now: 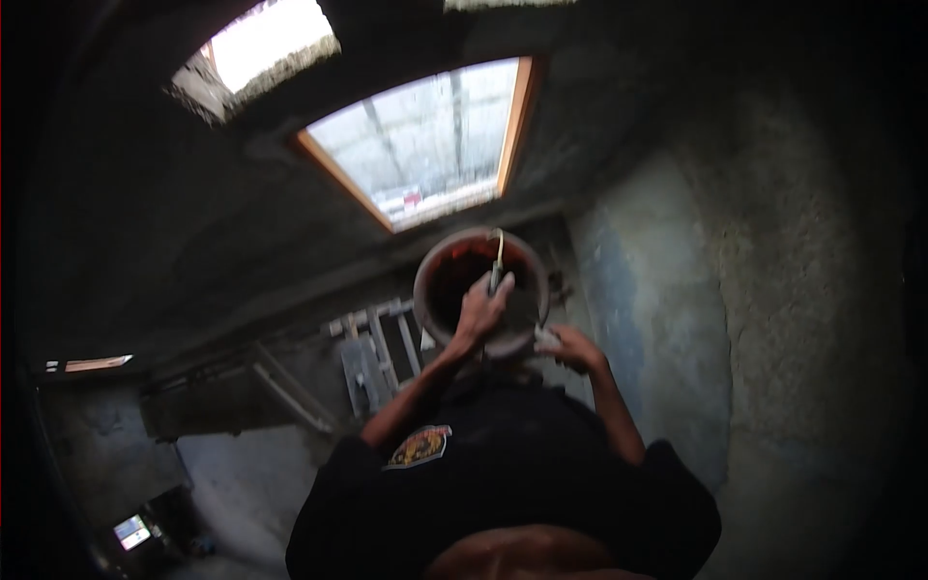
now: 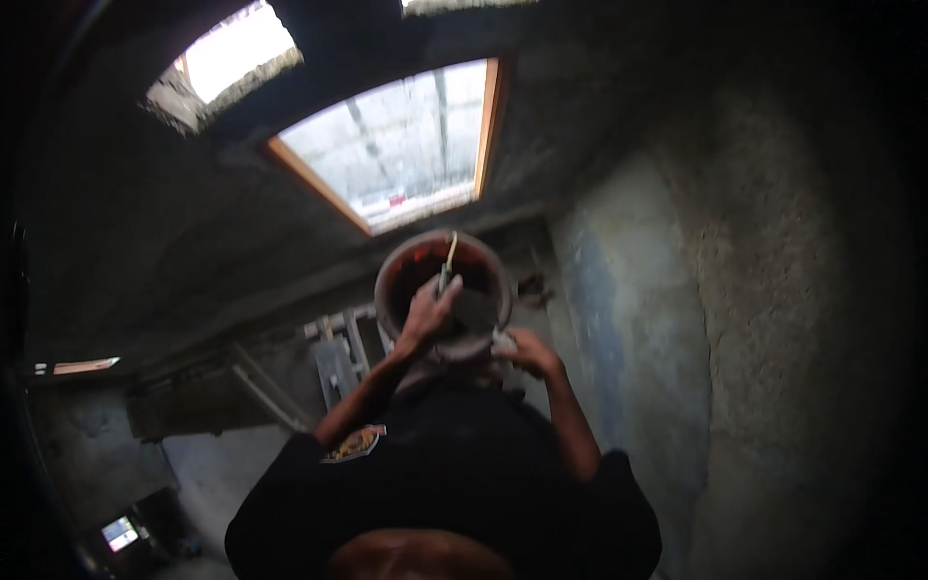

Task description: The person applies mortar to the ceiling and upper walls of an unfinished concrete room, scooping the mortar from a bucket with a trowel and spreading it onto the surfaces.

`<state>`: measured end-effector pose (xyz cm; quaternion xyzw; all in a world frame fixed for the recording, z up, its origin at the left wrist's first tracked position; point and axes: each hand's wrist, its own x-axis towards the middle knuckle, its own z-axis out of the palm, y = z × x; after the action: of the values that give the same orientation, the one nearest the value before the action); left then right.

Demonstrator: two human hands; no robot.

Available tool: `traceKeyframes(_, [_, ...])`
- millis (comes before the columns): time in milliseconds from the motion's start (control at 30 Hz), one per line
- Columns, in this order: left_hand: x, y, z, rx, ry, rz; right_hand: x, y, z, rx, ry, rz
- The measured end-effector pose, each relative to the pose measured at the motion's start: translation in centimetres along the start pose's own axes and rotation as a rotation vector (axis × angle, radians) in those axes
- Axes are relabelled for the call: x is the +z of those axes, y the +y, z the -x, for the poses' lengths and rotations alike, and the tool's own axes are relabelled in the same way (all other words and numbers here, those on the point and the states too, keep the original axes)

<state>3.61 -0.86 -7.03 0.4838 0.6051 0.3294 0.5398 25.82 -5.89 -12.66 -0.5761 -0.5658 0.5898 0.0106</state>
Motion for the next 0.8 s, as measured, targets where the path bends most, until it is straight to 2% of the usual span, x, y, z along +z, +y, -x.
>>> traceKeyframes(33, [0.1, -0.4, 0.1, 0.023, 0.006, 0.032, 1.3, 2.4, -1.8, 0.003, -0.011, 0.021])
traceKeyframes(67, [-0.2, -0.9, 0.1, 0.051, 0.018, 0.066, 2.7, 4.4, -3.1, -0.01, 0.087, 0.149])
traceKeyframes(200, [-3.4, -3.1, 0.5, -0.229, -0.011, 0.385, 4.0, 3.1, -3.9, 0.223, 0.143, 0.195])
traceKeyframes(267, [-5.1, -4.4, 0.6, -0.29, 0.109, 0.36, 4.3, 2.2, -3.6, 0.121, 0.219, 0.361])
traceKeyframes(333, [-6.6, -8.1, -0.2, -0.316, 0.275, 0.236, 4.3, 1.3, -4.2, 0.142, 0.193, 0.404])
traceKeyframes(400, [-8.4, -13.6, -1.5, -0.445, 0.207, 0.007, 4.2, 1.0, -4.9, 0.159, 0.172, 0.451])
traceKeyframes(467, [-8.9, -16.7, -2.0, -0.524, 0.169, 0.034, 4.1, 0.7, -5.5, 0.195, 0.169, 0.533])
traceKeyframes(533, [-8.8, -17.7, -2.0, -0.639, 0.064, 0.204, 3.9, 0.9, -5.8, 0.199, 0.169, 0.536])
traceKeyframes(600, [-8.5, -17.3, -1.6, -0.627, 0.075, 0.188, 3.7, 1.1, -5.7, 0.213, 0.17, 0.577])
traceKeyframes(700, [-7.3, -14.2, -0.5, -0.509, 0.119, -0.195, 3.2, 1.1, -5.2, 0.245, 0.163, 0.581])
traceKeyframes(800, [-5.0, -13.3, -0.3, -0.372, 0.139, -0.402, 2.1, -0.5, -3.9, 0.229, 0.191, 0.623])
